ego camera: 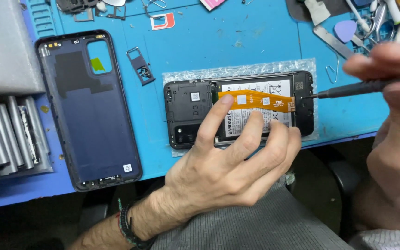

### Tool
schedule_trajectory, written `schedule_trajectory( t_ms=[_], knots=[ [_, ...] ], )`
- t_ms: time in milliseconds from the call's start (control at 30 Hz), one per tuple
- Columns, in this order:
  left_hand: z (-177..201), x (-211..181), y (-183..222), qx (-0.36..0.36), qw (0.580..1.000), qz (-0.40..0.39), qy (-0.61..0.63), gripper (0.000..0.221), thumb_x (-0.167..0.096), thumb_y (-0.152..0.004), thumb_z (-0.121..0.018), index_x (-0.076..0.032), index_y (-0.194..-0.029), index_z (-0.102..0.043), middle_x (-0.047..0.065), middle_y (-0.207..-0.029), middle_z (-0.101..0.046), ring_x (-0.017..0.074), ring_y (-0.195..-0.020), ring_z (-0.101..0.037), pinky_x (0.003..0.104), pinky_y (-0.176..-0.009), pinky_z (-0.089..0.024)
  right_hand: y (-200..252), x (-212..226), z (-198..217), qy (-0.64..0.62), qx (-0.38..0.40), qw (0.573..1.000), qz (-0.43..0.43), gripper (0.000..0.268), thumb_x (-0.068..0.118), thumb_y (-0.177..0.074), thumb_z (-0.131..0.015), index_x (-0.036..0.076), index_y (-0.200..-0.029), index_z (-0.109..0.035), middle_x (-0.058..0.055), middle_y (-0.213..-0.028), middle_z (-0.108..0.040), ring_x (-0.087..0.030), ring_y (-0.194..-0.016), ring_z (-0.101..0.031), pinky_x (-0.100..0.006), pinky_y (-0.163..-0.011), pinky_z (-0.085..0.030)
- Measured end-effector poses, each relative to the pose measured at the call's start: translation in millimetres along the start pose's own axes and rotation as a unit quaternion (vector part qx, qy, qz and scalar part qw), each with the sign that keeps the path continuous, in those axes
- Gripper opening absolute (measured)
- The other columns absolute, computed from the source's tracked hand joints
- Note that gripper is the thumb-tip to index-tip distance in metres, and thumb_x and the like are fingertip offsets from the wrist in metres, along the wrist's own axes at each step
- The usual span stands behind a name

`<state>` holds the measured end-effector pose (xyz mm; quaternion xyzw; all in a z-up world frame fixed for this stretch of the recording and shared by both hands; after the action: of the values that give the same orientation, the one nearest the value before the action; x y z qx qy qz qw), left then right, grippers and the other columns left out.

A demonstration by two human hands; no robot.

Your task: Disassembling and reassembling internal frames and components of a smartphone using prying tools and a screwdriver.

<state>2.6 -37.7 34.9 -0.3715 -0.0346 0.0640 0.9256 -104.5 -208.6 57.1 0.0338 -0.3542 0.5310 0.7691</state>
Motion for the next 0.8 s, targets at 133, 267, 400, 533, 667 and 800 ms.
schedule_trajectory(
  t_ms=[133, 267, 400, 533, 667, 800],
  knots=[
    [0, -1, -1, -0.001, 1.0, -0.004, -0.006, 0.008, -0.023, -0.111, -0.077, -0.023, -0.117, -0.082, -0.003, -0.117, -0.066, 0.0159, -0.109, -0.066, 0.049, -0.11, -0.052, 5, -12, 3, 0.052, 0.029, 0.997, 0.049, 0.053, 0.004, -0.142, -0.02, -0.03, -0.156, -0.058, -0.044, -0.171, -0.05, -0.057, -0.161, -0.056, -0.056, -0.138, -0.045],
    [-2, -3, -1, 0.004, 1.0, -0.002, -0.002, 0.008, -0.023, -0.11, -0.085, -0.023, -0.118, -0.082, -0.004, -0.116, -0.067, 0.0167, -0.108, -0.068, 0.052, -0.11, -0.05, 24, -51, 3, -0.063, -0.041, 0.997, 0.021, 0.028, 0.007, -0.146, -0.024, -0.013, -0.134, -0.038, -0.039, -0.162, -0.052, -0.054, -0.149, -0.066, -0.058, -0.135, -0.057],
    [-1, -3, -3, 0.006, 1.0, 0.001, -0.008, 0.008, -0.022, -0.11, -0.083, -0.023, -0.117, -0.081, -0.004, -0.115, -0.069, 0.0161, -0.106, -0.068, 0.052, -0.109, -0.051, -5, -16, -4, -0.098, -0.01, 0.995, -0.032, 0.051, 0.019, -0.136, -0.021, -0.014, -0.173, -0.034, -0.03, -0.179, -0.044, -0.049, -0.157, -0.066, -0.04, -0.13, -0.045],
    [-1, -2, -4, -0.002, 1.0, -0.003, -0.009, 0.005, -0.023, -0.112, -0.08, -0.023, -0.117, -0.081, -0.004, -0.114, -0.068, 0.0159, -0.106, -0.068, 0.051, -0.109, -0.051, 18, -50, -2, -0.091, -0.042, 0.995, 0.026, 0.028, 0.018, -0.143, -0.035, -0.006, -0.132, -0.047, -0.031, -0.161, -0.052, -0.051, -0.147, -0.071, -0.06, -0.141, -0.06],
    [-2, -2, -1, 0.005, 1.0, -0.003, -0.016, 0.009, -0.02, -0.111, -0.082, -0.024, -0.119, -0.081, -0.005, -0.117, -0.067, 0.0156, -0.109, -0.066, 0.051, -0.111, -0.05, -4, -40, 1, -0.138, 0.043, 0.989, 0.033, 0.048, 0.015, -0.136, -0.019, -0.013, -0.174, -0.027, -0.044, -0.17, -0.049, -0.054, -0.163, -0.056, -0.052, -0.142, -0.048],
    [-1, -2, -2, 0.006, 1.0, -0.001, -0.012, 0.007, -0.021, -0.111, -0.079, -0.023, -0.117, -0.08, -0.003, -0.116, -0.066, 0.0161, -0.108, -0.067, 0.05, -0.109, -0.052, 25, -108, 5, -0.149, 0.038, 0.986, 0.064, 0.035, 0.038, -0.137, -0.034, 0.016, -0.164, -0.04, -0.02, -0.184, -0.04, -0.045, -0.16, -0.06, -0.058, -0.143, -0.055]
  ],
)
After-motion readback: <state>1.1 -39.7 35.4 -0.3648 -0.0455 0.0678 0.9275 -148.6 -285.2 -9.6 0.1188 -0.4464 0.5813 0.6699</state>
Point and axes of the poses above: each hand's wrist, its own y-axis away from the middle knuckle, its own z-axis out of the back of the hand, x = y × z, the point moved 5 cm from there along -y, towards the middle knuckle
